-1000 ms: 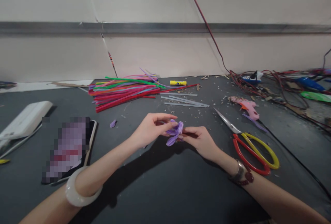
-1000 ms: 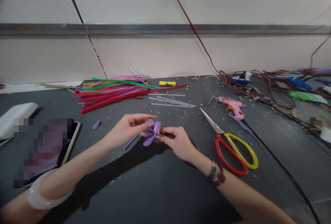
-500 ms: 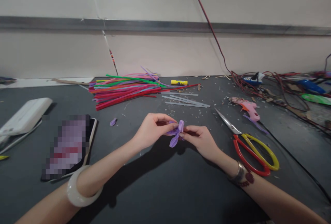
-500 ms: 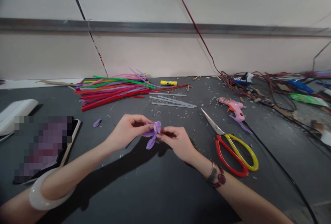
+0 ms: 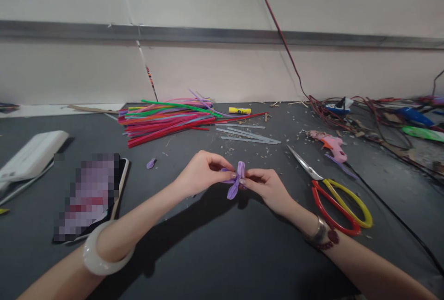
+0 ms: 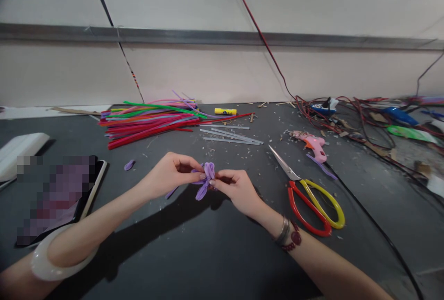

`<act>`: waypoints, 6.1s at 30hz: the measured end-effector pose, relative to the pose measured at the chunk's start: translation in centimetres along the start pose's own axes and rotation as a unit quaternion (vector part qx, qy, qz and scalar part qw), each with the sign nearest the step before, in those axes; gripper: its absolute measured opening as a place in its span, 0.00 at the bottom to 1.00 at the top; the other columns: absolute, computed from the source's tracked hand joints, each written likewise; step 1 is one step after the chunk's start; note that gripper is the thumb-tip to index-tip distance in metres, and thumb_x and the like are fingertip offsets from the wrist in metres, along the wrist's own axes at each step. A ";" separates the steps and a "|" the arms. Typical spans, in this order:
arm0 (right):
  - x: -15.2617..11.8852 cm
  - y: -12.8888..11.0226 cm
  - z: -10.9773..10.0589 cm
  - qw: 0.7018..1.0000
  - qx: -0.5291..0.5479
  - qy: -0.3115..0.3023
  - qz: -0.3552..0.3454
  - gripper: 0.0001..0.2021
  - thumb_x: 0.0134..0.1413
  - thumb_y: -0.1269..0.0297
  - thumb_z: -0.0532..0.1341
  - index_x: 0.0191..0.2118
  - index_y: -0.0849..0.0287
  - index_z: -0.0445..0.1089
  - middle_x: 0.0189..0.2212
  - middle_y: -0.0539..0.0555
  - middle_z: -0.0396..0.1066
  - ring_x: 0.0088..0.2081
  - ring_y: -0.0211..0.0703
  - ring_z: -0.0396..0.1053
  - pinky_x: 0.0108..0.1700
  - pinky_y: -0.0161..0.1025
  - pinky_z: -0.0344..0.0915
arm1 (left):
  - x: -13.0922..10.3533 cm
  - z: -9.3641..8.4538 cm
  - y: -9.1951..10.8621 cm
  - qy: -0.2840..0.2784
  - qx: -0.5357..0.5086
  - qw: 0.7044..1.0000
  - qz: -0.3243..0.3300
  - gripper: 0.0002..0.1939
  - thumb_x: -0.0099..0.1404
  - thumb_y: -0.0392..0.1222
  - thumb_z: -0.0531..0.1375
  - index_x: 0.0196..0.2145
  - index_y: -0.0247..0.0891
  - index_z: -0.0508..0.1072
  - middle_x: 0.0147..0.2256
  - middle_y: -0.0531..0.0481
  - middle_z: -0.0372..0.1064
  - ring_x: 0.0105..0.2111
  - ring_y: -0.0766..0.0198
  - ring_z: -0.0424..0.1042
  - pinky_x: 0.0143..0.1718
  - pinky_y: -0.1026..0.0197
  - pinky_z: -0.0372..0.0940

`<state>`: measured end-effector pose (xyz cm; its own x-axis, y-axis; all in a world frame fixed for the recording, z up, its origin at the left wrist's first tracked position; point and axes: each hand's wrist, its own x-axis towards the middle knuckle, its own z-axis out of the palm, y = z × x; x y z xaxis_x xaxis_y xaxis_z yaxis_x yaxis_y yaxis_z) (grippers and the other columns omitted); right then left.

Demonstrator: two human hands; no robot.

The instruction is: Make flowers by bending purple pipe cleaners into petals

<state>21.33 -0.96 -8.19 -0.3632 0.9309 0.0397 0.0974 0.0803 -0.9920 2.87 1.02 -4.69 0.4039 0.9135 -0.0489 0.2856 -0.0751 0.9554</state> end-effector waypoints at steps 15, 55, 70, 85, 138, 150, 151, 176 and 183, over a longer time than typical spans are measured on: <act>0.2 -0.1 0.0 0.999 -0.028 0.039 -0.027 0.10 0.48 0.61 0.59 0.32 0.61 0.74 0.25 0.50 0.71 0.28 0.38 0.66 0.33 0.34 0.63 | 0.3 -0.2 0.2 -0.039 -0.155 0.986 -0.052 0.11 0.54 0.38 0.59 0.37 0.34 0.73 0.33 0.45 0.74 0.32 0.63 0.72 0.33 0.63 0.67; -0.5 0.0 0.5 0.991 -0.084 0.090 -0.056 0.10 0.50 0.65 0.58 0.37 0.57 0.74 0.32 0.51 0.75 0.36 0.43 0.71 0.38 0.36 0.67 | -0.6 2.0 0.2 0.113 -0.128 0.985 -0.020 0.08 0.49 0.34 0.63 0.30 0.33 0.71 0.26 0.51 0.71 0.26 0.68 0.70 0.30 0.68 0.65; -0.2 -0.2 0.0 0.993 -0.052 0.096 -0.047 0.08 0.48 0.65 0.59 0.34 0.57 0.75 0.27 0.51 0.75 0.30 0.42 0.71 0.37 0.39 0.66 | 0.0 2.3 -1.1 -0.017 -0.133 0.988 0.075 0.07 0.54 0.37 0.61 0.33 0.35 0.75 0.34 0.47 0.69 0.36 0.63 0.67 0.39 0.60 0.63; -0.1 0.1 -0.8 0.956 0.214 -0.167 0.107 0.05 0.40 0.67 0.66 0.25 0.64 0.74 0.20 0.50 0.71 0.22 0.31 0.66 0.29 0.30 0.62 | -0.7 3.0 -2.4 -0.132 -0.204 0.969 0.035 0.05 0.52 0.41 0.63 0.25 0.36 0.77 0.26 0.47 0.70 0.24 0.65 0.68 0.21 0.65 0.59; -0.6 0.2 0.8 0.995 0.007 0.044 -0.090 0.05 0.46 0.66 0.62 0.29 0.59 0.65 0.25 0.48 0.66 0.26 0.33 0.65 0.29 0.31 0.65 | -0.2 3.4 -3.5 0.009 -0.432 0.895 -0.111 0.14 0.41 0.45 0.69 0.21 0.31 0.74 0.15 0.57 0.54 0.17 0.77 0.49 0.16 0.72 0.42; -0.9 0.7 1.1 0.936 -0.237 0.123 -0.228 0.01 0.48 0.71 0.58 0.28 0.60 0.67 0.24 0.50 0.69 0.24 0.34 0.65 0.27 0.31 0.62 | -0.3 3.8 -3.5 0.082 -0.263 0.961 -0.012 0.07 0.46 0.39 0.67 0.21 0.33 0.74 0.18 0.56 0.63 0.19 0.75 0.57 0.20 0.70 0.53; -0.8 1.0 1.0 0.932 -0.252 0.120 -0.230 0.02 0.48 0.72 0.57 0.29 0.60 0.67 0.24 0.50 0.69 0.24 0.34 0.65 0.28 0.31 0.63 | -0.3 3.8 -3.5 0.089 -0.238 0.967 0.012 0.06 0.46 0.38 0.67 0.22 0.34 0.74 0.20 0.55 0.65 0.21 0.73 0.60 0.23 0.69 0.56; -0.6 1.7 1.1 0.957 -0.228 0.051 -0.171 0.04 0.45 0.75 0.55 0.28 0.59 0.64 0.24 0.49 0.67 0.26 0.34 0.66 0.30 0.31 0.64 | -0.4 3.6 -3.8 0.092 -0.167 0.981 0.017 0.05 0.49 0.38 0.65 0.22 0.33 0.74 0.19 0.55 0.66 0.20 0.73 0.62 0.23 0.69 0.59; -0.5 1.5 1.2 0.964 -0.199 0.054 -0.169 0.05 0.44 0.76 0.55 0.24 0.60 0.62 0.22 0.48 0.65 0.24 0.32 0.64 0.28 0.29 0.65 | -0.3 3.6 -3.6 0.093 -0.161 0.983 -0.002 0.07 0.50 0.38 0.64 0.20 0.33 0.72 0.18 0.55 0.66 0.20 0.72 0.63 0.25 0.70 0.59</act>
<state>20.54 -1.79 -9.85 -0.3391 0.8575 0.3869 0.3452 0.4960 -0.7968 4.89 -0.43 -9.18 0.2283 0.9732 -0.0266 -0.0154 0.0309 0.9994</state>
